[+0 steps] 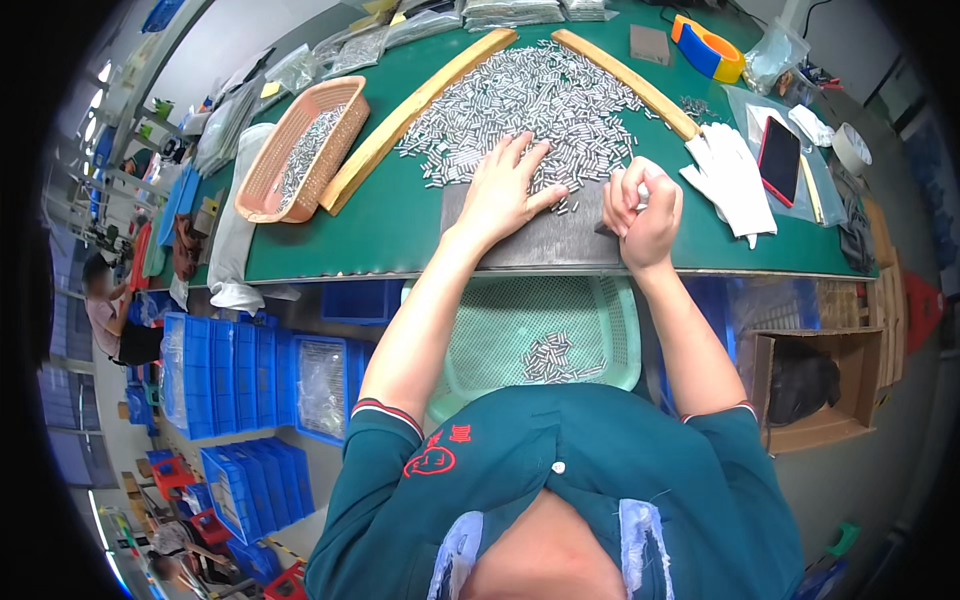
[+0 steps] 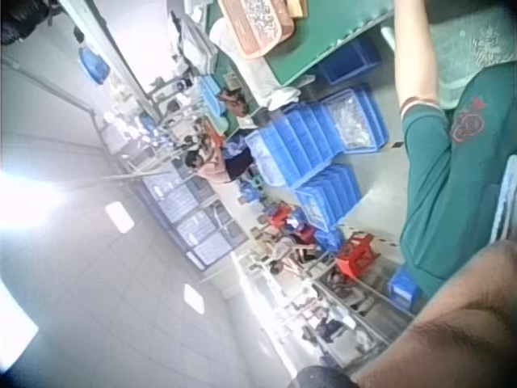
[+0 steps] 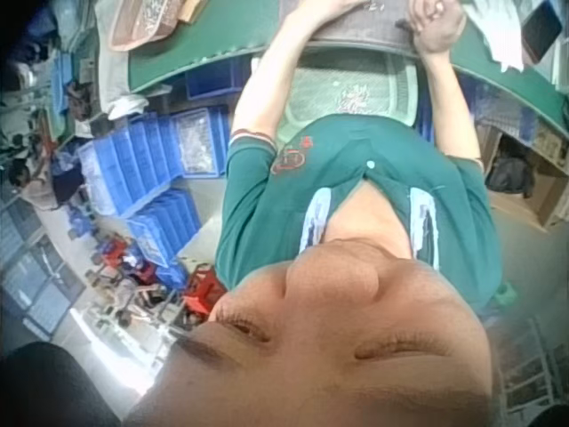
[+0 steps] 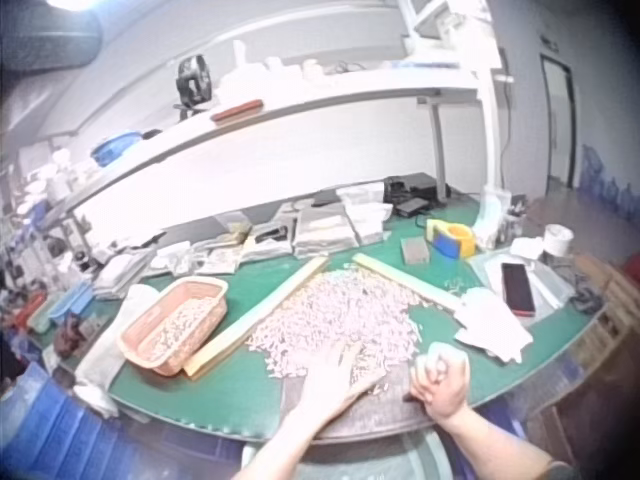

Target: The person sorts small metal pins by hand, moving them from a large pile into a smaller plastic basket.

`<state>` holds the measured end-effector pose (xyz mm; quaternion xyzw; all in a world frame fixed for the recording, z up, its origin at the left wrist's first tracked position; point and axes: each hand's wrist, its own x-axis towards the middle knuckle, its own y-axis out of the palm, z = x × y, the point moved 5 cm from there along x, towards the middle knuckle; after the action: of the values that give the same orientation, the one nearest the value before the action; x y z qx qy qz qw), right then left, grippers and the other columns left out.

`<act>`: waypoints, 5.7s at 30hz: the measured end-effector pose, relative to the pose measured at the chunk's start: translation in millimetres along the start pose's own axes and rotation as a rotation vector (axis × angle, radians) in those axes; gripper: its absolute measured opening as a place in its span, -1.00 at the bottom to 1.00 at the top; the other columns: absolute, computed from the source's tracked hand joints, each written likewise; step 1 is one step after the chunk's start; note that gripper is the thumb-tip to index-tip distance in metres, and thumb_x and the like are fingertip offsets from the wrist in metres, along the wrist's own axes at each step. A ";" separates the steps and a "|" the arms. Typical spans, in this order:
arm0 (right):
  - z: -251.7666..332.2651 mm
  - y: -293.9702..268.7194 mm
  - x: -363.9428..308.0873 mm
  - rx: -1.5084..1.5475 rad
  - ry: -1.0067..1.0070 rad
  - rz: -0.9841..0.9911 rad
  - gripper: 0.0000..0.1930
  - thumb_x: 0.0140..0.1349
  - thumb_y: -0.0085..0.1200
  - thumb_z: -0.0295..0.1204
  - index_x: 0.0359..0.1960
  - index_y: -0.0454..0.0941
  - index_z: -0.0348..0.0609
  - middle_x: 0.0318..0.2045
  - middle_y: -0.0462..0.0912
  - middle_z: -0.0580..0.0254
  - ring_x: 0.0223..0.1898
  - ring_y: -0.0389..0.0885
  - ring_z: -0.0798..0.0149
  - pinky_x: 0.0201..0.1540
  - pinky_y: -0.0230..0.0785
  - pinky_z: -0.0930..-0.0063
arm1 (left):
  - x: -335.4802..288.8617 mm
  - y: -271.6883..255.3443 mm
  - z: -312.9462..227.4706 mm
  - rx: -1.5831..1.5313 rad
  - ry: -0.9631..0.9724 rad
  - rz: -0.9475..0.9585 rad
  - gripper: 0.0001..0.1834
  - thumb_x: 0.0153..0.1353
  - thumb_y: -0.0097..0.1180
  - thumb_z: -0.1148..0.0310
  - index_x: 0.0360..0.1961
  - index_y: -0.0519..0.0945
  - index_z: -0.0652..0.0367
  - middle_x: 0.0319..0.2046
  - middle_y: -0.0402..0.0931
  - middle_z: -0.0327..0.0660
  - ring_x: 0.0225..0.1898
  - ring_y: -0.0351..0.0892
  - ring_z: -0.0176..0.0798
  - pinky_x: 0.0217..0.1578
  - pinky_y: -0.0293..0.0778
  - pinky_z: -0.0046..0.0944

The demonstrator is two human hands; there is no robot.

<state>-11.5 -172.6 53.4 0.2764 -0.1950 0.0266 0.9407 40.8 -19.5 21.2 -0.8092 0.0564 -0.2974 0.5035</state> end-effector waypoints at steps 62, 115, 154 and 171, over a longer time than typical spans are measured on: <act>-36.3 27.2 7.0 0.334 0.205 0.069 -0.65 0.19 -0.38 -0.29 -0.71 0.16 -0.17 -0.86 0.15 0.38 -0.84 0.02 0.56 -0.79 -0.08 0.68 | -53.0 -42.5 -35.9 -0.063 -0.112 0.106 -0.90 -0.09 0.17 0.39 -0.48 0.55 0.07 -0.50 0.42 -0.33 -0.39 0.34 -0.25 -0.29 0.17 -0.25; -37.0 23.7 3.7 0.408 0.183 0.074 -0.65 0.20 -0.37 -0.29 -0.71 0.17 -0.18 -0.84 0.17 0.38 -0.84 0.03 0.57 -0.79 -0.07 0.68 | -50.4 -43.5 -35.8 -0.027 -0.048 0.130 -0.91 -0.09 0.18 0.39 -0.51 0.52 0.08 -0.52 0.43 -0.34 -0.44 0.33 -0.25 -0.35 0.17 -0.27; -50.2 31.6 6.3 0.115 0.235 0.113 -0.67 0.20 -0.38 -0.25 -0.71 0.18 -0.04 -0.83 0.11 0.44 -0.79 0.05 0.48 -0.73 -0.08 0.65 | -48.3 -43.2 -23.2 -0.007 0.029 -0.081 -0.91 -0.27 0.13 0.36 -0.72 0.47 0.08 -0.71 0.40 -0.22 -0.56 0.43 -0.14 -0.54 0.30 -0.14; -50.6 -0.1 35.6 0.309 0.259 0.394 -0.69 0.24 -0.45 -0.33 -0.69 0.08 -0.06 -0.80 0.07 0.37 -0.77 0.01 0.51 -0.78 -0.14 0.71 | -199.0 -78.0 -10.4 -0.131 -0.491 -0.321 -0.79 0.10 0.00 0.27 -0.60 0.48 0.11 -0.53 0.34 -0.28 -0.35 0.33 -0.23 -0.29 0.19 -0.21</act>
<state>39.2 -147.9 27.9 0.3676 -0.1166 0.2734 0.8812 -143.6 88.1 6.2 -0.8863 -0.1764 -0.1643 0.3953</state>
